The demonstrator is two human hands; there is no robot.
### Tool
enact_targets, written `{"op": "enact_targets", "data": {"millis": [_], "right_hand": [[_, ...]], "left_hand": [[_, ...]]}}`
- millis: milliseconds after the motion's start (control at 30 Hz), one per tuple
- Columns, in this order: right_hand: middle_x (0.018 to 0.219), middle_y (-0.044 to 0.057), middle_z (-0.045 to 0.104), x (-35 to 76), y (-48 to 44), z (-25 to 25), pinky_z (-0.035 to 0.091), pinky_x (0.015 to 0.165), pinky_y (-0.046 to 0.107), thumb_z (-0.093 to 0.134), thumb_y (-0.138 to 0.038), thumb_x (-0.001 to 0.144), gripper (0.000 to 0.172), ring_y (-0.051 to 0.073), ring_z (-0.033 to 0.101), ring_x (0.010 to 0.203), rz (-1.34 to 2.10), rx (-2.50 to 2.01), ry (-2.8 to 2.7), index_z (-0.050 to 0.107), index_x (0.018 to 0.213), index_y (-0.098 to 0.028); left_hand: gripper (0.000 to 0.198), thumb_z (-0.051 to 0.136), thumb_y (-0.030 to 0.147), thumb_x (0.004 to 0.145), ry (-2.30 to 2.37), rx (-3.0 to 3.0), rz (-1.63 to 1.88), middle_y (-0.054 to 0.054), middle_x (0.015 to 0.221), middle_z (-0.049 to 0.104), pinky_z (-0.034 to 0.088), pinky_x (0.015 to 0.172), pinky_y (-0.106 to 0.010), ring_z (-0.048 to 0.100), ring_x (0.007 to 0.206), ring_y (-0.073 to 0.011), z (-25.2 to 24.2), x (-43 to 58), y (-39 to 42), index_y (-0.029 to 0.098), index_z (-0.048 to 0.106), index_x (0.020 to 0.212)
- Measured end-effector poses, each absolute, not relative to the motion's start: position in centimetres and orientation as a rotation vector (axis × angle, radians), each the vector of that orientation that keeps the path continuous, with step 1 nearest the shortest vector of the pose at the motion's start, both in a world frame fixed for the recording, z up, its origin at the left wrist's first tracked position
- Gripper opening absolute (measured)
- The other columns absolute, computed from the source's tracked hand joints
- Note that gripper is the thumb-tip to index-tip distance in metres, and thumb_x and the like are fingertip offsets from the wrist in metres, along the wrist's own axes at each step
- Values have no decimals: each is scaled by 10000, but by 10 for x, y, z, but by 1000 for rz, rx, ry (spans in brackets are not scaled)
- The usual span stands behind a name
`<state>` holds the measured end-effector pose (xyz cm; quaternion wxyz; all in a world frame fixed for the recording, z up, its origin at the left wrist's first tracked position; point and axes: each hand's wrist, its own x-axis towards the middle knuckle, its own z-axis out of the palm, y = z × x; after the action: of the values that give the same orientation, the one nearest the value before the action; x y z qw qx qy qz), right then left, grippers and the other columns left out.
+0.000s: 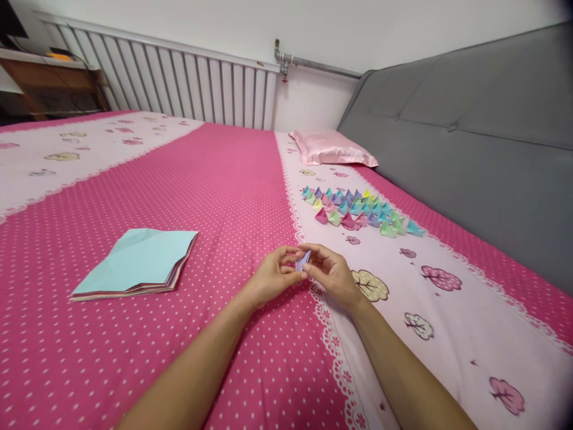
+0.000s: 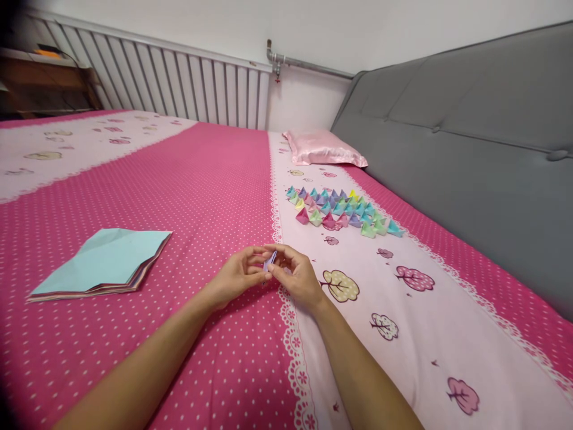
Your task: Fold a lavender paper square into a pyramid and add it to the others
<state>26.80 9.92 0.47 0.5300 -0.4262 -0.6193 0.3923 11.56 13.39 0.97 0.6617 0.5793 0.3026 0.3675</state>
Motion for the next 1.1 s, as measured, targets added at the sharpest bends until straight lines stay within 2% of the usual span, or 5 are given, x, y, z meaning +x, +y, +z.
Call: {"op": "enact_targets", "data": {"millis": [167, 300, 667, 967, 1100], "right_hand": [[796, 0, 581, 269, 100, 5, 431, 652, 264, 606, -243, 772, 386, 114, 508, 672, 957, -1025, -1444, 572, 1156, -237], [804, 1, 582, 269, 99, 4, 429, 652, 263, 612, -258, 768, 410, 113, 506, 680, 989, -1013, -1420, 570, 1175, -234], [1014, 32, 646, 268, 100, 1, 440, 855, 344, 612, -282, 777, 383, 175, 574, 941, 1085, -954, -1373, 592, 1159, -279], [1013, 44, 642, 267, 99, 2, 487, 740, 298, 568, -248, 787, 386, 166, 582, 899, 1060, -967, -1406, 578, 1173, -264], [970, 36, 618, 264, 97, 2, 472, 664, 270, 525, -143, 761, 451, 121, 546, 722, 819, -1056, -1545, 556, 1196, -256]], "left_hand": [[454, 701, 282, 683, 584, 1317, 756, -128, 1005, 622, 451, 733, -296, 589, 773, -143, 10, 116, 133, 88, 589, 1078], [478, 730, 282, 649, 624, 1296, 803, -123, 974, 646, 440, 705, -287, 577, 730, -135, 10, 116, 132, 96, 620, 1076], [243, 672, 291, 712, 512, 1308, 767, -75, 823, 641, 410, 727, -268, 549, 738, -126, 16, 116, 129, 95, 677, 857], [200, 579, 286, 767, 510, 1342, 662, -48, 722, 586, 399, 688, -265, 518, 660, -110, 19, 115, 127, 96, 637, 792], [159, 539, 166, 736, 566, 1372, 718, -49, 792, 621, 419, 737, -268, 556, 712, -125, 12, 119, 129, 112, 641, 844]]}}
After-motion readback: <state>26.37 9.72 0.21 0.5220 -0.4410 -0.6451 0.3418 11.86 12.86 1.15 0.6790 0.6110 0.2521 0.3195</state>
